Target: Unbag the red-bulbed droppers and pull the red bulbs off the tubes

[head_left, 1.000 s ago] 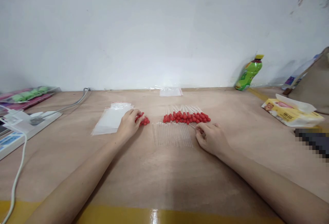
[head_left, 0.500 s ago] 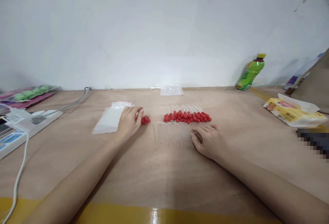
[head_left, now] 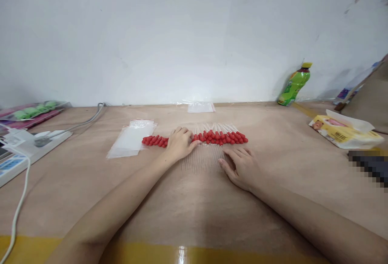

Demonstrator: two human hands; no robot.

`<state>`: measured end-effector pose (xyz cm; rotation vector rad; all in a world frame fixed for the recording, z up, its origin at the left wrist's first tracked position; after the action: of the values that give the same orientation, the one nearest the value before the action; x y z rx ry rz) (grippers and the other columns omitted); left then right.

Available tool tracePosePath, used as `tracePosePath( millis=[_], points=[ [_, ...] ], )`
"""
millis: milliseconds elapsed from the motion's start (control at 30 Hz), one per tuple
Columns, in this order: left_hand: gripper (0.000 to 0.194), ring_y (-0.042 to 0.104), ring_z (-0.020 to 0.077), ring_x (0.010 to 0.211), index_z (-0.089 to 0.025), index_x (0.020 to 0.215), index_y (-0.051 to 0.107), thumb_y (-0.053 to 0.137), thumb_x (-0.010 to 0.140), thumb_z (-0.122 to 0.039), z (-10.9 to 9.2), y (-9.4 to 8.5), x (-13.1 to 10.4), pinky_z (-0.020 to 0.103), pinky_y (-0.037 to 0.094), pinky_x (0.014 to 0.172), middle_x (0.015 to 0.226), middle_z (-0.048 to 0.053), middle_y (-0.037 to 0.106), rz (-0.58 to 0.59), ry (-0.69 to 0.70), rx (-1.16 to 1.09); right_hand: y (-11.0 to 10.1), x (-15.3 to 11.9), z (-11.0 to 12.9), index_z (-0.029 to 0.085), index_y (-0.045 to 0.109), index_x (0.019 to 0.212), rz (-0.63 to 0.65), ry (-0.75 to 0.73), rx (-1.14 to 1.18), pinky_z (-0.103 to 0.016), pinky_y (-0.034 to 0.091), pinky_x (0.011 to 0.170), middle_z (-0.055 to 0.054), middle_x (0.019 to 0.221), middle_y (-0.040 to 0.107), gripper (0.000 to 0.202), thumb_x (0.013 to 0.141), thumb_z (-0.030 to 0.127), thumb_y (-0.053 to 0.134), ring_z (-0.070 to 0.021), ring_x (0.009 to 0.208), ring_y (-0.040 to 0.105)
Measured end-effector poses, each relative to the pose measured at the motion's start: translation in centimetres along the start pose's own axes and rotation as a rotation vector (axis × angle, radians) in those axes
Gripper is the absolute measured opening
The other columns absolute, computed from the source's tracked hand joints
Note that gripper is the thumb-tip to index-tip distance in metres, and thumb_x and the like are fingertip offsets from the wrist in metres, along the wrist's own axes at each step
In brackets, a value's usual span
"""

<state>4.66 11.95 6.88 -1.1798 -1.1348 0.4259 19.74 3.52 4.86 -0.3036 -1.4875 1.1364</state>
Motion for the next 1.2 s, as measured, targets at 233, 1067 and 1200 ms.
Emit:
tracePosePath(
  millis=[233, 1067, 1200],
  points=[
    [0.017, 0.051, 0.0199, 0.083, -0.017, 0.076, 0.055, 0.049, 0.084, -0.03, 0.5, -2.8, -1.6, 0.034, 0.039, 0.074, 0.08, 0.004, 0.06, -0.195, -0.054, -0.102, -0.4, 0.4, -1.1, 0.017, 0.056, 0.1, -0.047, 0.023, 0.106, -0.038, 0.037, 0.083, -0.008, 0.095, 0.065, 0.025, 0.085, 0.034, 0.045, -0.0215, 0.091, 0.057],
    [0.032, 0.051, 0.0213, 0.108, -0.016, 0.108, 0.054, 0.058, 0.08, -0.03, -5.0, -4.1, -7.5, 0.038, 0.042, 0.092, 0.111, 0.009, 0.061, -0.121, 0.412, -0.339, -0.5, 0.3, 3.7, 0.022, 0.064, 0.093, -0.044, -0.39, 0.198, -0.044, 0.032, 0.097, 0.0, 0.093, 0.068, 0.014, 0.084, 0.023, 0.053, -0.0193, 0.101, 0.055],
    [0.035, 0.052, 0.0215, 0.11, -0.015, 0.11, 0.055, 0.059, 0.08, -0.031, -6.8, -3.8, -7.4, 0.039, 0.042, 0.096, 0.111, 0.009, 0.062, -0.157, 0.521, -0.283, -0.8, 0.3, 4.0, 0.022, 0.064, 0.092, -0.062, -0.407, 0.209, -0.043, 0.033, 0.096, 0.0, 0.093, 0.069, 0.014, 0.083, 0.023, 0.054, -0.0189, 0.099, 0.055]
  ],
)
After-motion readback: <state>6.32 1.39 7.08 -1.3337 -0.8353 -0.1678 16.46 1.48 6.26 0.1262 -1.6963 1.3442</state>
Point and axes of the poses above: each hand's wrist, its own x-axis towards the middle knuckle, its own y-axis out of the palm, z = x × y, the point moved 10 cm from there along x, towards the middle knuckle
